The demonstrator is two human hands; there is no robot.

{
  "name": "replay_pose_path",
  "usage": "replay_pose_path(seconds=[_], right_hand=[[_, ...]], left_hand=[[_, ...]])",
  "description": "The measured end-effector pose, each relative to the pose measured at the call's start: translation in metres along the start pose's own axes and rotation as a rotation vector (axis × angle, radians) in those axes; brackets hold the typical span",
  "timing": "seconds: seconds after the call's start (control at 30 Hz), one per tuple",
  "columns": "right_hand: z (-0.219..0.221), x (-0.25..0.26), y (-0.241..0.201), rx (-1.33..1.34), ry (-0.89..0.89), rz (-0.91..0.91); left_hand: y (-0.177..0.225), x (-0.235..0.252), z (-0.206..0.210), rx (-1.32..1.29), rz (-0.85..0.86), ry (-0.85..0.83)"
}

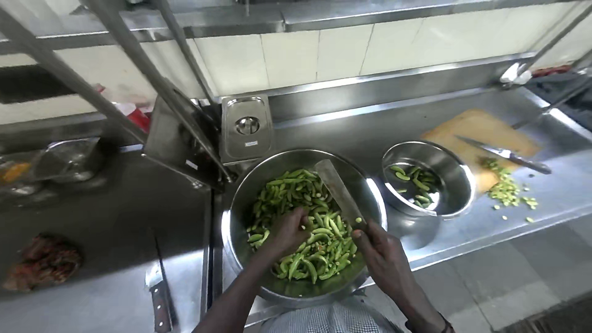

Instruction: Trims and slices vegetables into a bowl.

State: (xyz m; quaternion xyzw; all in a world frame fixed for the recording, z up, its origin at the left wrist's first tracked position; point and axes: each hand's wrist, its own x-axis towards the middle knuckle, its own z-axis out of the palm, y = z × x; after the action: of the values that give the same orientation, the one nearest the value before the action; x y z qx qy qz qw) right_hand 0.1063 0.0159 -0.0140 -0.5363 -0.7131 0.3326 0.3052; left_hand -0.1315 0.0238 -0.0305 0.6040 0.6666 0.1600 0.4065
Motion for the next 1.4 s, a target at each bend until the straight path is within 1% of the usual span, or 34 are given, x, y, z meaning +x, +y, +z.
replay_pose_path(seconds=[0.07,0.13,0.23,0.33,0.4,0.47,0.7,0.83,0.9,0.93,1.03,1.1,1.13,1.23,1.4], right_hand=[[0.0,0.001,0.0,0.035,-0.038,0.032],[0.003,0.0,-0.003,0.069,-0.105,0.048],[0.008,-0.002,-0.007,0.087,-0.165,-0.005],[0.012,-0.004,-0.012,0.08,-0.198,-0.048],[0.013,-0.004,-0.016,0.055,-0.216,-0.049],[0.014,-0.004,-0.019,0.031,-0.226,-0.065],[0.016,-0.003,-0.021,-0.004,-0.224,-0.135],[0.019,-0.005,-0.021,-0.024,-0.248,-0.178],[0.02,-0.005,-0.018,0.022,-0.219,-0.216],[0.019,-0.004,-0.017,0.045,-0.195,-0.235],[0.015,0.0,-0.013,0.066,-0.141,-0.257],[0.014,0.001,-0.012,0.082,-0.152,-0.263],[0.014,0.001,-0.012,0.098,-0.18,-0.262],[0.017,-0.002,-0.014,0.126,-0.213,-0.232],[0.022,-0.005,-0.018,0.093,-0.137,-0.262]], left_hand=[[0.001,-0.014,0.001,-0.26,0.038,0.019],[0.006,-0.032,0.005,-0.38,0.101,0.044],[0.014,-0.054,0.015,-0.42,0.219,0.143],[0.012,-0.062,0.023,-0.441,0.346,0.221],[0.008,-0.063,0.026,-0.466,0.416,0.229],[0.006,-0.063,0.026,-0.494,0.451,0.233],[0.009,-0.064,0.025,-0.564,0.422,0.27],[0.012,-0.064,0.028,-0.572,0.367,0.361],[0.012,-0.062,0.027,-0.704,0.323,0.351],[0.014,-0.062,0.026,-0.812,0.278,0.336],[0.02,-0.062,0.019,-1.232,0.124,0.277],[0.019,-0.062,0.018,-1.452,0.052,0.227],[0.018,-0.062,0.018,-1.513,0.021,0.206],[0.017,-0.063,0.021,-1.551,-0.03,0.129],[0.023,-0.067,0.028,-1.523,-0.07,0.04]])
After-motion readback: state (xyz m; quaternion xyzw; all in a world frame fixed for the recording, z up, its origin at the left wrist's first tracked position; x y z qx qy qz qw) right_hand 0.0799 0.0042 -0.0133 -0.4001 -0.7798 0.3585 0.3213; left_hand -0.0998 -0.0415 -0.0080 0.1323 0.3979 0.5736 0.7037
